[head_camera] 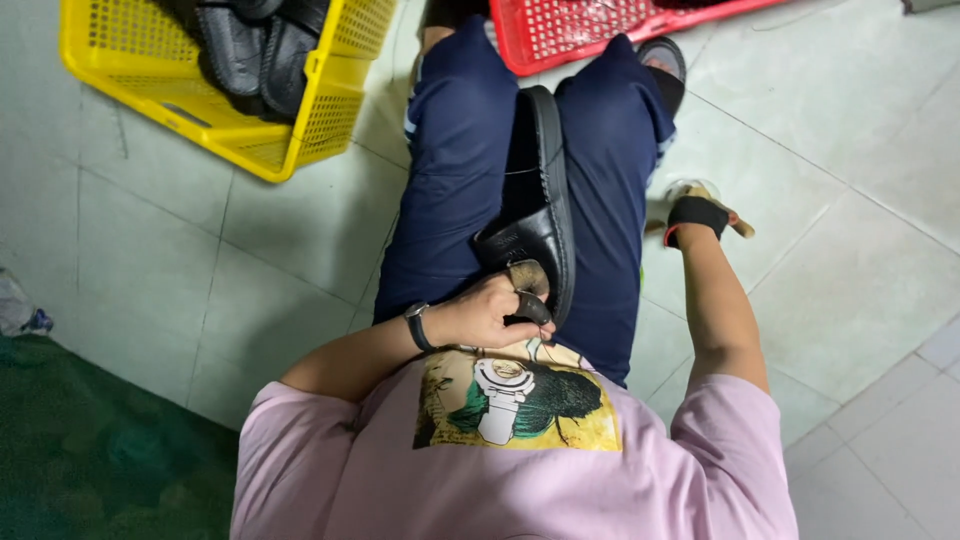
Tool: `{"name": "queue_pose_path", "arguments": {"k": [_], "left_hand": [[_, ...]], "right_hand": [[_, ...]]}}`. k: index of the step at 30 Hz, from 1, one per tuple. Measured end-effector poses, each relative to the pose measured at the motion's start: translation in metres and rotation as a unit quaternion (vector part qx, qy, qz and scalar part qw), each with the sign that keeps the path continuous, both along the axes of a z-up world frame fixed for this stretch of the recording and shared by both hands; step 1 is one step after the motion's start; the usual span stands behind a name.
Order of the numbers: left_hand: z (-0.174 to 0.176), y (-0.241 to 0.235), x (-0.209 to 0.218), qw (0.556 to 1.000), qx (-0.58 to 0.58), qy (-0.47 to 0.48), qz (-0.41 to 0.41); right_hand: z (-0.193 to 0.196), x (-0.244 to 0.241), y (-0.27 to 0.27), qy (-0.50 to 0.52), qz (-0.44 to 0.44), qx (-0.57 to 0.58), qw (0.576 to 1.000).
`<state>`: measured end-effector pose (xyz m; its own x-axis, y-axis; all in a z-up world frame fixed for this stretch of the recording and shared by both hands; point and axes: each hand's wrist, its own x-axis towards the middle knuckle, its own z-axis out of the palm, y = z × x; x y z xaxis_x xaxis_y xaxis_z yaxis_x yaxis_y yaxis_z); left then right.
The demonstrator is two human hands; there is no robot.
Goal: The person sits on the floor and sews a black shoe held between their legs using a needle and thread. They repeatedly push the needle through the shoe material and pull the thread to stitch the sole.
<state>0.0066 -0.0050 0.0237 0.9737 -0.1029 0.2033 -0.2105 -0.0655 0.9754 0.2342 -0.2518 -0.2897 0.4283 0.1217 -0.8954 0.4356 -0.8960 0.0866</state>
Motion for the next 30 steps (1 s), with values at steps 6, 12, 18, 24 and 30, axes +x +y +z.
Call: {"name": "queue_pose_path", "arguments": {"k": [6, 12, 18, 24, 30], "left_hand": [[0.004, 0.005, 0.002, 0.999, -0.043, 0.011, -0.025], [0.007, 0.007, 0.006, 0.999, -0.034, 0.002, -0.026], [0.016, 0.011, 0.003, 0.998, -0.047, 0.011, -0.039], [0.038, 0.025, 0.0, 0.997, -0.071, 0.015, -0.038], [0.071, 0.072, -0.015, 0.995, -0.052, 0.06, -0.052]], "right_hand": [[0.019, -0.011, -0.006, -0.008, -0.022, 0.024, 0.999], [0.054, -0.009, -0.014, -0.037, -0.065, 0.038, 0.996], [0.047, -0.001, -0.028, -0.061, -0.064, 0.049, 0.995], [0.044, 0.027, -0.036, -0.101, -0.065, 0.06, 0.991], [0.054, 0.009, -0.081, -0.127, -0.116, 0.054, 0.984]]}}
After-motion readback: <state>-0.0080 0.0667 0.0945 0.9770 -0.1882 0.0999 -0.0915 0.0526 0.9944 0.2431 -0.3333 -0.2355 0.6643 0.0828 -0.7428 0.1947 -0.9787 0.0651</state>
